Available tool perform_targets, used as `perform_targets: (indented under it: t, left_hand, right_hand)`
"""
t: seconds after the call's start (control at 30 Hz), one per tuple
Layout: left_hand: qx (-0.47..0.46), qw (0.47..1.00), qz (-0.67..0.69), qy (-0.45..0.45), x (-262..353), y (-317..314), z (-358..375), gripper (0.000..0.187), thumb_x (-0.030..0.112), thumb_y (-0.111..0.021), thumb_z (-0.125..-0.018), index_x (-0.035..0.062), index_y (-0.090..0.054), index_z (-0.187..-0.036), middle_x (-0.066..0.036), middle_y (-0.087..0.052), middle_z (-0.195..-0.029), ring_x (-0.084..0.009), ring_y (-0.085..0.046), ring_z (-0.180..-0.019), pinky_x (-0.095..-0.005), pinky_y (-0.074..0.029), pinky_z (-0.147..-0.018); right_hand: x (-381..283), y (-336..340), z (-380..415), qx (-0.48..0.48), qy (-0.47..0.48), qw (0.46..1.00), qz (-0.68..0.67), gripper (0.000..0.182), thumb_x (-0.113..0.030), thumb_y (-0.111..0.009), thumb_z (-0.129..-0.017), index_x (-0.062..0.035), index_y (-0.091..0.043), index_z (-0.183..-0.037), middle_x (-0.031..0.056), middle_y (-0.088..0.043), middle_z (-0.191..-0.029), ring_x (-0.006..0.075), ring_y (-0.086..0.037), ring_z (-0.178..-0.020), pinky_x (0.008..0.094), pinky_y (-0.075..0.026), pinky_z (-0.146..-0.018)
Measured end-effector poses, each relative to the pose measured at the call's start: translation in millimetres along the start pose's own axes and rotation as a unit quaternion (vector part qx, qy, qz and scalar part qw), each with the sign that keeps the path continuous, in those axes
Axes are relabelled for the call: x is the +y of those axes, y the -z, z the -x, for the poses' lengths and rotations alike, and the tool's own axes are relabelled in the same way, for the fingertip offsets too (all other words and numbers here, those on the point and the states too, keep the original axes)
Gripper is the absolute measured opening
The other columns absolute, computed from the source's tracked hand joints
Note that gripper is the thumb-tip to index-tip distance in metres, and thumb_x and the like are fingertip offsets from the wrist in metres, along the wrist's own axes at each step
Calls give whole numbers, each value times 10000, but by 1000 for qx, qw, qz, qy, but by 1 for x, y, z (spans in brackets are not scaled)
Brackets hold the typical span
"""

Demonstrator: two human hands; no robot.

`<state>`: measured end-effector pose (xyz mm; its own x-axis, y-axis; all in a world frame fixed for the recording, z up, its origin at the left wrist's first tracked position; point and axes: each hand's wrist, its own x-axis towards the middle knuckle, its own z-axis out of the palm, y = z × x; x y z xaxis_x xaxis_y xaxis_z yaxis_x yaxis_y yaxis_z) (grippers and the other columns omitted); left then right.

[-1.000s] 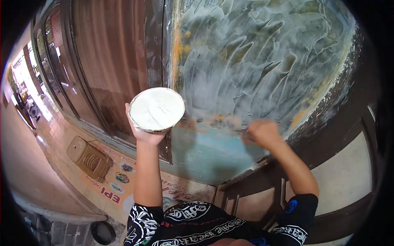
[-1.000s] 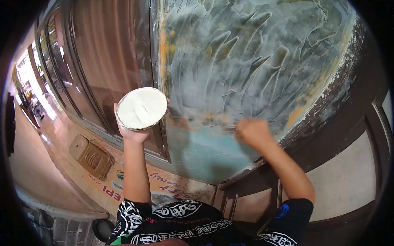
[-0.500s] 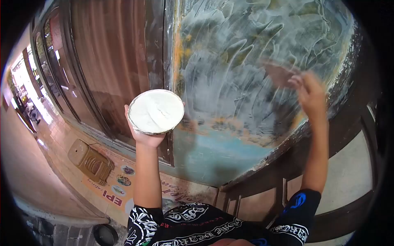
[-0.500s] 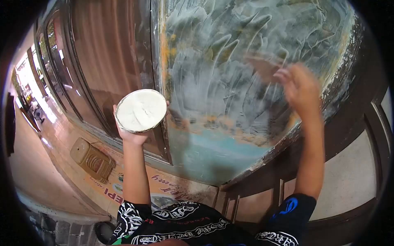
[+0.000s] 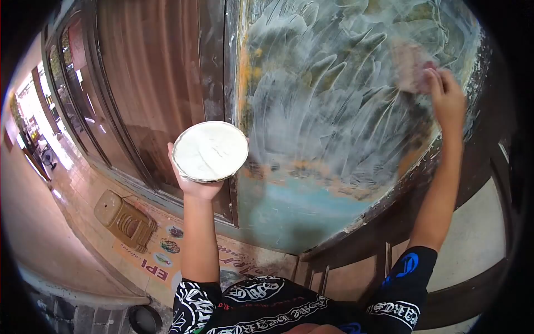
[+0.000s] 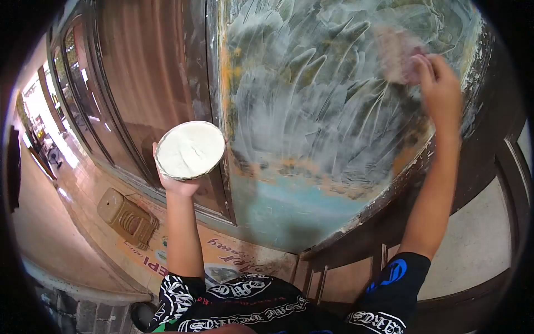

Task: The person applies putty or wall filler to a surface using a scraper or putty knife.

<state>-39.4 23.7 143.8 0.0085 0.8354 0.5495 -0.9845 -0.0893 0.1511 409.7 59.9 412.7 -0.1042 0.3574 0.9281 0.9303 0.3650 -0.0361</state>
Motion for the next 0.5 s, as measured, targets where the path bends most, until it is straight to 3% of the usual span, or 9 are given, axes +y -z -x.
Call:
perform_targets:
  t: [0.07,0.13,0.17,0.2,0.23,0.3,0.33,0.47,0.5]
  left_hand:
    - [-42,999,-19,5,1,-3,-1,790,670,-394,-955,60,-472,-1450,-155,-479,-1494,-389,-469,-1347,-545,-364,-1137]
    - [-25,1000,-13,-10,2,2,-1,781,664,-384,-962,60,-473,-1450,-154,-477,-1497,-387,-468,-1350,-543,-360,-1141]
    - [-36,999,-3,-8,2,3,-1,781,661,-383,-963,58,-471,-1451,-153,-475,-1499,-386,-467,-1352,-540,-357,-1144]
    - [-45,999,7,-5,2,5,0,781,659,-381,-964,55,-469,-1452,-152,-474,-1501,-385,-465,-1354,-538,-354,-1148]
    - [-26,1000,-5,-10,1,8,1,782,658,-381,-965,53,-467,-1453,-152,-474,-1501,-382,-462,-1357,-535,-349,-1151]
    - [-13,1000,15,-3,-3,12,0,798,662,-392,-956,42,-456,-1455,-176,-451,-1512,-404,-444,-1365,-545,-340,-1155]
    - [25,1000,7,-8,-6,12,0,807,666,-396,-952,39,-451,-1457,-188,-442,-1515,-417,-436,-1367,-555,-336,-1155]
    - [-16,999,-2,31,-14,0,-7,827,675,-394,-946,34,-428,-1468,-206,-420,-1524,-441,-420,-1371,-581,-324,-1154]
    - [44,999,-23,21,-15,-5,-9,856,716,-384,-927,51,-439,-1464,-183,-445,-1508,-425,-443,-1356,-575,-346,-1141]
  right_hand:
    - [7,13,-4,25,-36,999,-20,165,-226,-654,-974,-68,-702,-982,96,-683,-828,150,-652,-715,299,-477,-658]
    - [6,6,24,-7,85,982,-167,148,-201,-659,-980,-57,-695,-971,59,-636,-788,65,-605,-753,256,-449,-638]
    - [-12,2,50,-143,-12,984,-108,140,-198,-702,-937,-60,-696,-960,85,-652,-812,142,-645,-744,304,-481,-643]
    - [-9,-30,85,-151,121,980,-47,128,-218,-716,-905,-95,-699,-937,103,-666,-846,244,-662,-749,379,-505,-645]
    - [-11,-53,123,-240,198,950,14,124,-247,-725,-863,-134,-690,-900,112,-676,-888,320,-665,-800,438,-513,-664]
    - [-22,-88,193,-417,210,879,100,106,-226,-701,-812,-162,-665,-889,66,-683,-890,275,-692,-876,433,-537,-682]
    - [-8,-111,227,-437,231,862,115,83,-206,-682,-813,-169,-667,-886,44,-677,-883,270,-691,-862,455,-540,-689]
    - [-6,-110,181,-355,186,902,162,78,-228,-668,-828,-159,-659,-862,50,-661,-865,278,-686,-838,463,-525,-674]
    - [-8,-91,144,-282,204,927,140,104,-253,-666,-853,-152,-642,-854,59,-658,-845,285,-682,-828,463,-519,-671]
